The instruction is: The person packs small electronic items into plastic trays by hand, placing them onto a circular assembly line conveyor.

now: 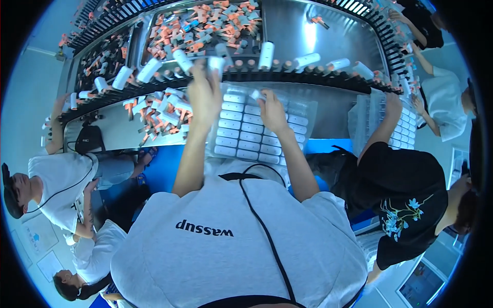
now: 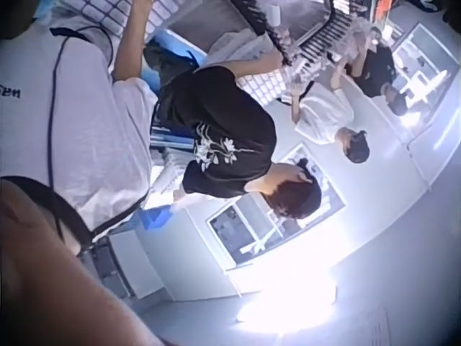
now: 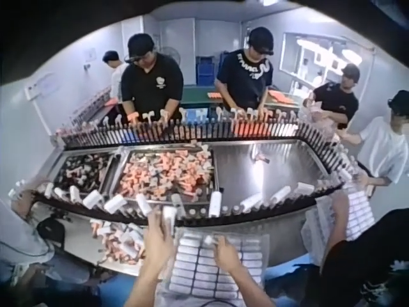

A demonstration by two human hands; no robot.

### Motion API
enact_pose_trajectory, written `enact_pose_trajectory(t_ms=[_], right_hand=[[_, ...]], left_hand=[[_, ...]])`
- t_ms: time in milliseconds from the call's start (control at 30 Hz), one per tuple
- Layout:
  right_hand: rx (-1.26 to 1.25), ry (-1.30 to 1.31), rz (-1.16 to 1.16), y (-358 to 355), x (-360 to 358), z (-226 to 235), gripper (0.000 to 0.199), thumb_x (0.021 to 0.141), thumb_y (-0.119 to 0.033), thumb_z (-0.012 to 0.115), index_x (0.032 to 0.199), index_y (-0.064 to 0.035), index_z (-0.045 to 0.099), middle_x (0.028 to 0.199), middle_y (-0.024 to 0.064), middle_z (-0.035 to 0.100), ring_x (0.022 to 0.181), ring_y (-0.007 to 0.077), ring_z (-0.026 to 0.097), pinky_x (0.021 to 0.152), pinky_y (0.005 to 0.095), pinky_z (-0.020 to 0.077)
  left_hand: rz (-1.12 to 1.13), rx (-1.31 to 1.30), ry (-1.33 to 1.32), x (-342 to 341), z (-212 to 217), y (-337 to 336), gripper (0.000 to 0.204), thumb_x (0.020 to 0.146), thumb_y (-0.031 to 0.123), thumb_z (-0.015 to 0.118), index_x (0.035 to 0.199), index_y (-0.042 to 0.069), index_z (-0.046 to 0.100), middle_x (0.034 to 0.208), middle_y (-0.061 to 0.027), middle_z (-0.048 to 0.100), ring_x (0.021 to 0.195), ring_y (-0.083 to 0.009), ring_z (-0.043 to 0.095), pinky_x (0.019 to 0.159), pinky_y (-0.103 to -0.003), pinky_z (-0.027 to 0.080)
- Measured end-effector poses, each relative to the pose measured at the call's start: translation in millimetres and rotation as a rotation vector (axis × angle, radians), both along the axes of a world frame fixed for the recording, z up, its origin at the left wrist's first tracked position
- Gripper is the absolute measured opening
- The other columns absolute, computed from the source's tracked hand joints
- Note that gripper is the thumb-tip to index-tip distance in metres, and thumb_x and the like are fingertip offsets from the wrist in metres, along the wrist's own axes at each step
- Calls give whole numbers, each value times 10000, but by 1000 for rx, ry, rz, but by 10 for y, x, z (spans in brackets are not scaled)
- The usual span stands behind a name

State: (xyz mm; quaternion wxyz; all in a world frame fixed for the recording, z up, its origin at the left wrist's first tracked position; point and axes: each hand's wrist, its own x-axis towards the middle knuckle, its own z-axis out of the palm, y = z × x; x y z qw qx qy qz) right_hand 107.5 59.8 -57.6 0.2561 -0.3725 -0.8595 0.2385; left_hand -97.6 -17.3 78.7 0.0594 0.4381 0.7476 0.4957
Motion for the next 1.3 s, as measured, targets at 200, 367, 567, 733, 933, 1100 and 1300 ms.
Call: enact_pose_trajectory(t_ms=[200, 367, 567, 733, 933, 1100, 1300], right_hand=[[-460, 472, -236, -266, 293, 133, 370, 1085, -194, 593, 1368, 39, 542, 979, 187, 763, 938, 256, 761, 825, 369, 579], [-586, 489, -279, -396, 630, -45, 314, 1081, -170, 598, 1315, 39, 596, 1015, 139, 757, 944, 174, 725, 844, 324, 555], [-612, 572, -342, -489, 893, -159, 304, 1107, -187, 567, 1308, 37, 610, 1097, 116, 746, 961, 155, 710, 860, 302, 547], [-705, 578, -391, -495, 717, 8, 369, 1114, -206, 563, 1370, 60, 567, 1150, 150, 737, 968, 170, 717, 878, 310, 554], [-615, 719, -471, -129, 571, 271, 294, 1128, -183, 489, 1288, 31, 612, 1099, 117, 714, 995, 154, 676, 902, 313, 528], [-435, 968, -644, 442, 544, 569, 342, 1140, -205, 441, 1328, 46, 576, 1191, 132, 693, 1038, 191, 690, 927, 342, 543], [211, 366, -428, 1094, 725, 1167, 347, 1060, -65, 506, 1391, 9, 580, 1234, 200, 679, 1114, 352, 666, 983, 408, 507]], left_hand=[[136, -251, 415, -413, 109, 503, 332, 1042, 274, 594, 1250, 29, 675, 812, -277, 724, 788, -481, 720, 740, -588, 555], [168, -346, 424, -718, 172, 360, 298, 1035, 279, 593, 1153, 11, 651, 803, -267, 727, 777, -481, 724, 721, -588, 560], [392, -378, 311, -1130, 195, -204, 378, 1054, 315, 562, 1242, 8, 676, 908, -318, 730, 877, -512, 717, 801, -591, 551], [529, -307, 254, -1370, 34, -242, 341, 1041, 260, 577, 1235, -14, 633, 968, -352, 716, 932, -539, 705, 836, -615, 543], [572, -488, 354, -1866, -37, -113, 429, 1021, 363, 603, 1264, 11, 626, 995, -297, 750, 972, -480, 735, 861, -574, 567], [597, -667, 439, -2289, -234, -94, 407, 1030, 388, 555, 1157, 13, 651, 1001, -279, 760, 981, -477, 740, 853, -583, 576], [565, -568, 675, -2688, -612, -373, 352, 1067, 356, 502, 1124, 9, 522, 1090, -209, 740, 929, -458, 743, 739, -559, 606]])
